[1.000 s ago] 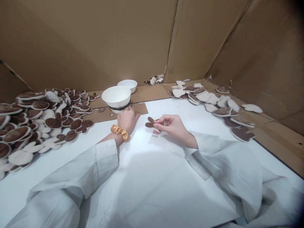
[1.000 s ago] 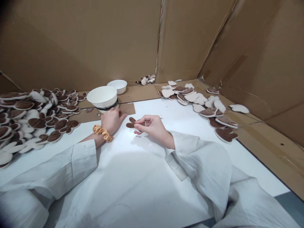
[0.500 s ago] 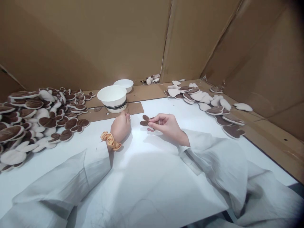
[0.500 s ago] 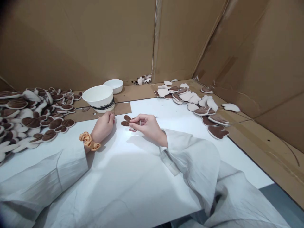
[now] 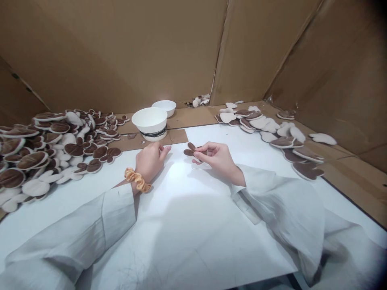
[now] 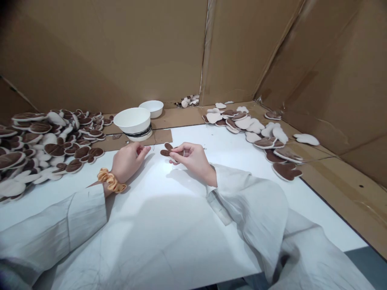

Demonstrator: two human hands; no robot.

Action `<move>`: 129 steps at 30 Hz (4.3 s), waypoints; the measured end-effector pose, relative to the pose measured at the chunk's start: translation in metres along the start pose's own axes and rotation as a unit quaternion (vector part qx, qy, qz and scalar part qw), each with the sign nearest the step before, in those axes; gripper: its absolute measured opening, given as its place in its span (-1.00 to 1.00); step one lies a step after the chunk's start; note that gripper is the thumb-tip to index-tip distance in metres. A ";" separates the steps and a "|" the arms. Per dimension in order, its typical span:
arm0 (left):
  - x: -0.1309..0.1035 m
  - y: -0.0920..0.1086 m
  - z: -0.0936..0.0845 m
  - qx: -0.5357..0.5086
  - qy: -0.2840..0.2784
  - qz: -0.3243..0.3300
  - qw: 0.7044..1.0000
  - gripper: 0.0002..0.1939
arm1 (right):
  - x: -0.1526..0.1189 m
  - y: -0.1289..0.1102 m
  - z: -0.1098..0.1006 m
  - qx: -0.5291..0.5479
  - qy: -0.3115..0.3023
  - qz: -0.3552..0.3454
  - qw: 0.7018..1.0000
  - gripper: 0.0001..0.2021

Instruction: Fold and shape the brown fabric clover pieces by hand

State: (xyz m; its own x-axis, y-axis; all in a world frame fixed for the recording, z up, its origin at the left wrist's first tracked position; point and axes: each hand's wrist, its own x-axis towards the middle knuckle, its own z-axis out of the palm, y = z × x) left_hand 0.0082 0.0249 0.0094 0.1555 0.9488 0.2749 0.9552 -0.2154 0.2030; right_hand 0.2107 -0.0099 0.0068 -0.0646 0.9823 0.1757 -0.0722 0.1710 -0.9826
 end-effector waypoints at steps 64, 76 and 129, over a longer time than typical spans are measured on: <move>-0.074 -0.018 -0.041 -0.526 -0.198 -0.098 0.821 -0.82 | 0.090 0.057 0.083 -0.039 -0.137 -0.021 0.990 -0.76; -0.095 -0.017 -0.049 -0.439 -0.159 0.054 0.883 -0.82 | 0.095 0.055 0.084 -0.029 -0.136 0.011 0.990 -0.70; -0.082 -0.041 -0.031 -0.105 -0.028 0.115 0.987 -0.75 | 0.013 0.020 0.088 -0.008 -0.199 0.050 0.979 -0.79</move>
State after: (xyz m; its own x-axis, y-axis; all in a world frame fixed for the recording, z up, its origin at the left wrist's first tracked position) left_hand -0.0514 -0.0510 0.0074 0.3811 0.8793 0.2857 0.8204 -0.4641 0.3340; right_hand 0.1205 -0.0001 -0.0048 -0.4527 0.8877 0.0843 -0.0311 0.0788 -0.9964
